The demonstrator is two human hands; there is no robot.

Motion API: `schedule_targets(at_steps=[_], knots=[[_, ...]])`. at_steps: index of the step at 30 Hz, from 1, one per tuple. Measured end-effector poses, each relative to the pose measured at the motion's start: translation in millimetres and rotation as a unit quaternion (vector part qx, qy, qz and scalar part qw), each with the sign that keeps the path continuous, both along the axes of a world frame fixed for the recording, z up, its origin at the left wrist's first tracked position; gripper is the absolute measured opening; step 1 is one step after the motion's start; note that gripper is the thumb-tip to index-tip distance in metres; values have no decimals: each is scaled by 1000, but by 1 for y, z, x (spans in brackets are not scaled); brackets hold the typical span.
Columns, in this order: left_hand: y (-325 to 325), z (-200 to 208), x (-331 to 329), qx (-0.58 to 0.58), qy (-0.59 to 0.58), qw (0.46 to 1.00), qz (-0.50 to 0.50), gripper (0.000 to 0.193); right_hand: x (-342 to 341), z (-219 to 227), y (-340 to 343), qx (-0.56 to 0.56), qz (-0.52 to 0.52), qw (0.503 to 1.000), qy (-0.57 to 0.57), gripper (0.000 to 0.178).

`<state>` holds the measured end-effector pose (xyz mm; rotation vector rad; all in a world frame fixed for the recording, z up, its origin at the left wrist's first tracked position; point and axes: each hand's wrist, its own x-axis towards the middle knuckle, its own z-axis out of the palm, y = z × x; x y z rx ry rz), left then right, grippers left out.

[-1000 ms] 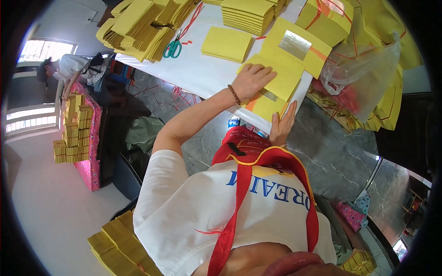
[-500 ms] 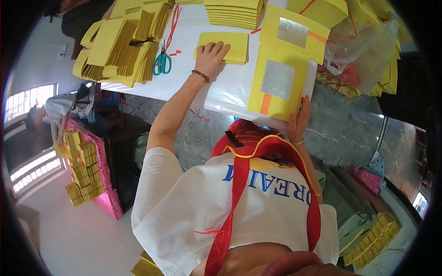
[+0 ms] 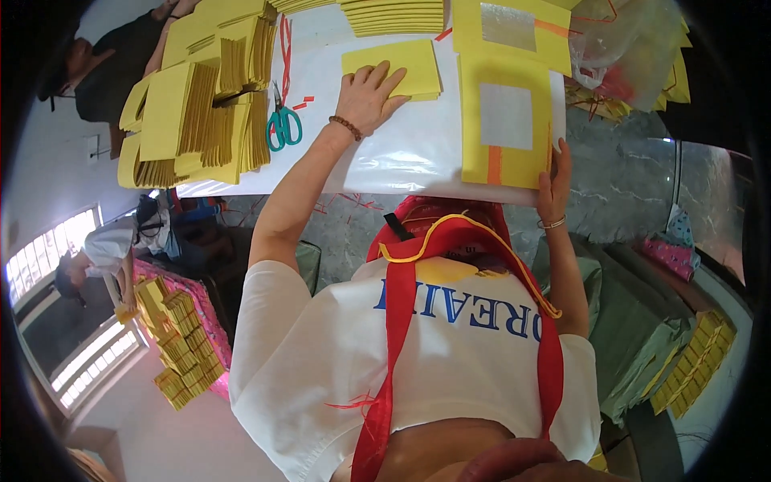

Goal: Folding stacks of joss paper with silver foil inlays.

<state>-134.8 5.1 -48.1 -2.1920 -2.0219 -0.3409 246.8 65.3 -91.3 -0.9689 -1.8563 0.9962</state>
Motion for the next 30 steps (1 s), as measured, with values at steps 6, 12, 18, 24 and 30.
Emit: schedule_targets(at_steps=[6, 12, 18, 24, 30], knots=[[0, -12, -7, 4, 38, 999, -20, 46, 1, -1, 0, 23, -14, 999, -30, 63], [-2, -18, -7, 8, 43, 999, -14, 46, 3, 2, 1, 50, -9, 996, -76, 61], [2, 4, -10, -46, 49, 997, -29, 44, 2, 5, 0, 76, -5, 994, -83, 58], [9, 18, 8, 48, 73, 996, -27, 32, -2, 3, 3, 126, -23, 983, -133, 51], [-11, 13, 111, -4, -184, 972, -143, 42, -3, 2, 2, 142, -30, 976, -160, 47]])
